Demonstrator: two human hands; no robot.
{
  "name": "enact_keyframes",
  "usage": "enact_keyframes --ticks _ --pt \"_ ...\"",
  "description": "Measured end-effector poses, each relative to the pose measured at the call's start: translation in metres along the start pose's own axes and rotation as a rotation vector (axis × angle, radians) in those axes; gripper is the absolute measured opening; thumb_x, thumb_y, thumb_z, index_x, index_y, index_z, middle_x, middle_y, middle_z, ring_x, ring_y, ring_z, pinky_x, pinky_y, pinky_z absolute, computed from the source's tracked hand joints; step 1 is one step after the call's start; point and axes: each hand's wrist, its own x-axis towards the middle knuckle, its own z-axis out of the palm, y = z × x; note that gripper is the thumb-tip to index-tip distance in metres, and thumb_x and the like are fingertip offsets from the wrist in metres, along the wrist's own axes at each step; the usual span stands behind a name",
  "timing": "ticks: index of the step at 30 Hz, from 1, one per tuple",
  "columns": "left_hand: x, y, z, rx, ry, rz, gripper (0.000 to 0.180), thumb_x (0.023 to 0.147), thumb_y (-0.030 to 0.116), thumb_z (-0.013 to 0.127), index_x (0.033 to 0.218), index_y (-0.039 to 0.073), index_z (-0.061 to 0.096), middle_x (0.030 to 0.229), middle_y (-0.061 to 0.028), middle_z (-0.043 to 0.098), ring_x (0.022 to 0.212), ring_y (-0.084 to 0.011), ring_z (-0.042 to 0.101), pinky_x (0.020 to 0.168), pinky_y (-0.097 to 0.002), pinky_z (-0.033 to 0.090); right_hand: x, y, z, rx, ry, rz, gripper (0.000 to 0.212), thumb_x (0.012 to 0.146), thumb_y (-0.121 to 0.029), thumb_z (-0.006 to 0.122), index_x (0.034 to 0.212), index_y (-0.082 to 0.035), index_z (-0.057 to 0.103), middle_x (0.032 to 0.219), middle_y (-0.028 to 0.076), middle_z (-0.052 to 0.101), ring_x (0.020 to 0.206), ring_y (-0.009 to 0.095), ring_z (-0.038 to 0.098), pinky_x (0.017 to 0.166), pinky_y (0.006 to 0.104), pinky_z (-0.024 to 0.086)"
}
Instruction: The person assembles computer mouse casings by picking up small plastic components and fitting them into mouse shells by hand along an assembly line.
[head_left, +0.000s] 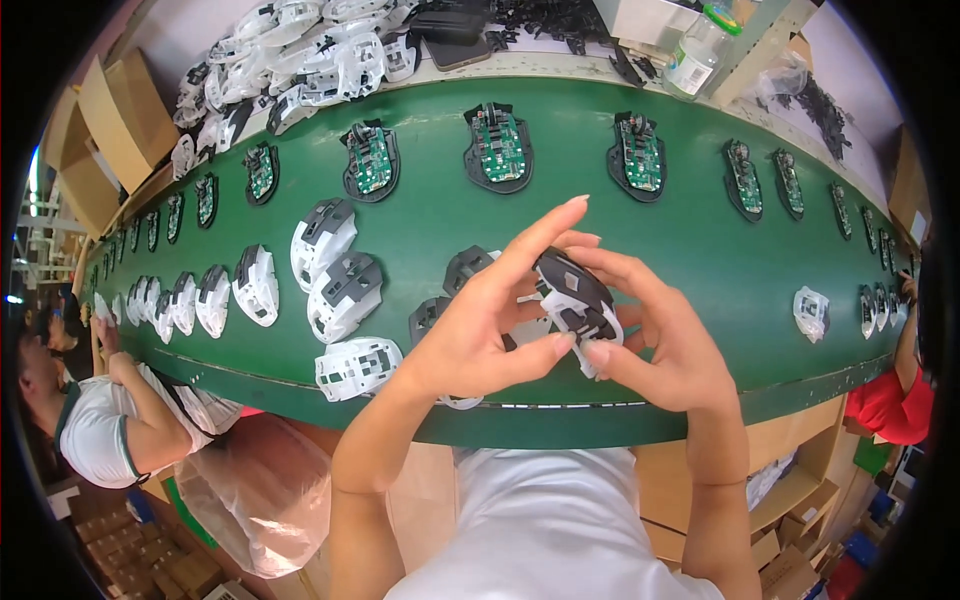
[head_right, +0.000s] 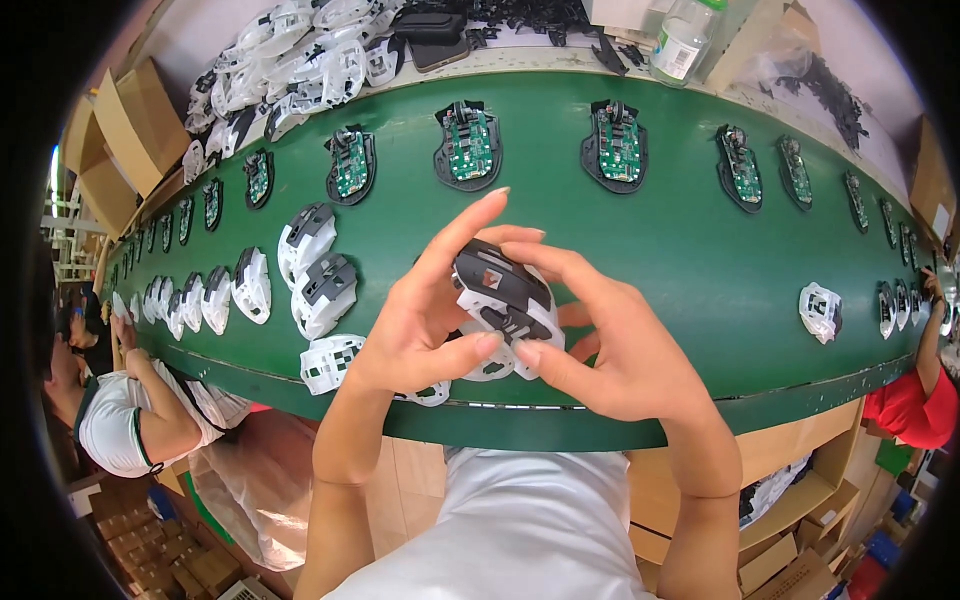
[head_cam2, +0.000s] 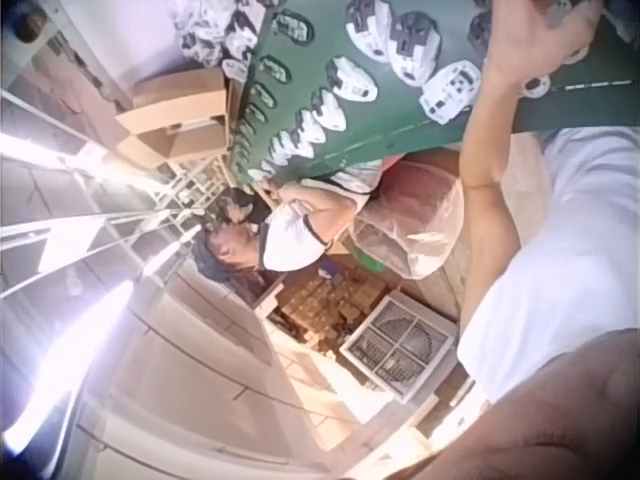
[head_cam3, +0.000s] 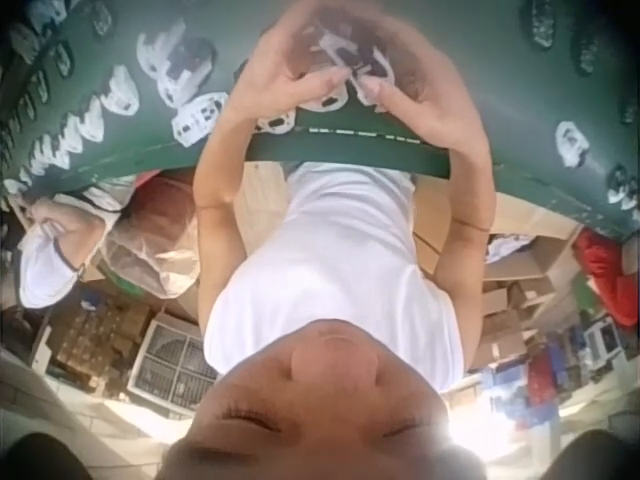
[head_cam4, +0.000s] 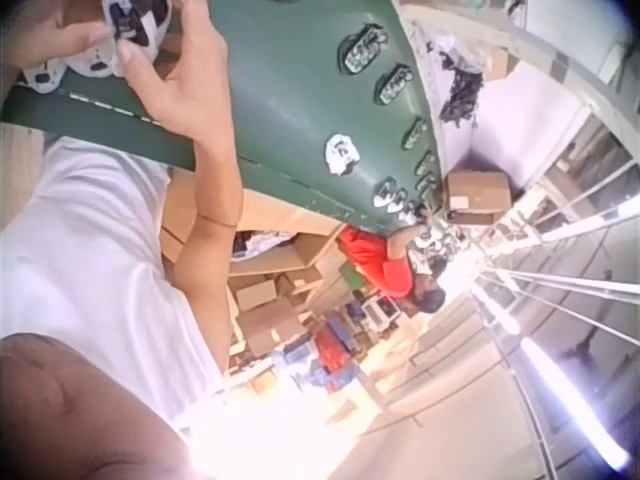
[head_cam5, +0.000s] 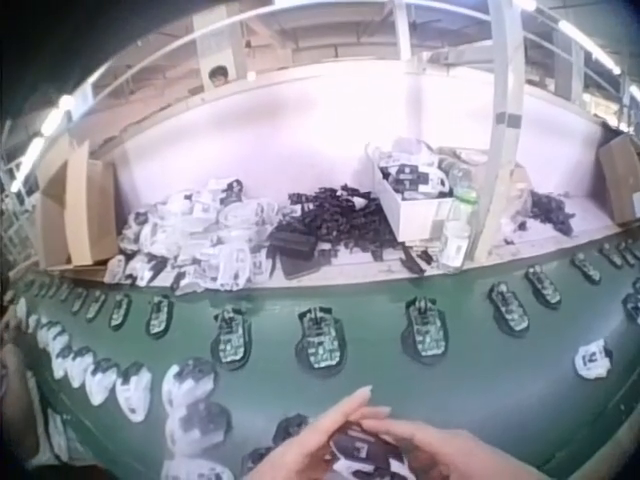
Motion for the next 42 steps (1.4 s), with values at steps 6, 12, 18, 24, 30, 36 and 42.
enact_keyframes --ticks 6,12,18,24,30,36,42 --pt "0.001 -0.004 -0.004 0.036 -0.009 0.085 0.095 0.075 0.006 0.067 0.154 0.004 0.014 0.142 -0.0236 0.042 0.122 -0.0298 0.055 0.102 -0.0401 0.045 0.003 -0.008 0.006 0.094 0.031 0.083 0.062 0.083 -0.012 0.067 0.137 -0.003 0.039 0.122 0.015 0.058 0.095 0.023 0.067 0.062 0.0264 0.055" --pt "-0.003 0.002 -0.007 0.011 -0.027 0.041 0.095 0.077 0.009 0.068 0.154 0.004 0.013 0.142 -0.0236 0.042 0.124 -0.0283 0.053 0.103 -0.04 0.043 0.003 -0.002 0.015 0.025 0.043 0.01 0.061 0.083 -0.012 0.064 0.138 -0.004 0.039 0.12 0.016 0.058 0.094 0.023 0.067 0.063 0.0281 0.055" --pt "-0.007 0.004 -0.012 0.0 -0.052 0.042 0.092 0.079 0.009 0.068 0.154 0.004 0.014 0.142 -0.023 0.042 0.126 -0.0274 0.051 0.103 -0.0389 0.042 0.004 0.0 0.019 0.033 0.044 -0.01 0.061 0.082 -0.012 0.065 0.137 -0.004 0.04 0.12 0.015 0.057 0.096 0.023 0.067 0.063 0.0279 0.055" --pt "-0.01 0.004 -0.014 -0.015 -0.064 0.025 0.089 0.08 0.008 0.066 0.154 0.003 0.017 0.14 -0.0206 0.044 0.125 -0.0272 0.052 0.103 -0.0386 0.043 0.008 0.002 0.024 0.022 0.058 -0.083 0.061 0.082 -0.011 0.064 0.138 -0.004 0.04 0.129 0.017 0.055 0.096 0.023 0.067 0.061 0.026 0.054" --pt "-0.012 0.005 -0.013 -0.041 -0.016 0.02 0.085 0.08 0.006 0.063 0.153 0.003 0.018 0.135 -0.0173 0.047 0.121 -0.0264 0.054 0.102 -0.0378 0.043 0.008 0.007 0.028 -0.074 0.072 -0.129 0.06 0.083 -0.009 0.062 0.138 -0.002 0.039 0.13 0.018 0.055 0.095 0.024 0.068 0.065 0.0273 0.055" --pt "-0.015 0.004 -0.019 0.042 -0.063 0.043 0.089 0.081 0.008 0.063 0.155 0.006 0.012 0.138 -0.0155 0.043 0.123 -0.0257 0.052 0.104 -0.0388 0.041 0.007 -0.002 0.029 0.073 0.019 -0.003 0.063 0.082 -0.008 0.063 0.139 -0.002 0.038 0.13 0.019 0.056 0.1 0.026 0.067 0.07 0.0306 0.057" --pt "-0.021 0.003 -0.019 0.158 -0.132 0.101 0.095 0.077 0.001 0.061 0.156 0.011 0.009 0.14 -0.0149 0.042 0.115 -0.0227 0.053 0.091 -0.0339 0.049 0.009 -0.007 0.019 -0.123 -0.077 -0.093 0.07 0.072 -0.008 0.072 0.135 -0.001 0.043 0.132 0.018 0.055 0.105 0.026 0.066 0.075 0.0329 0.058"
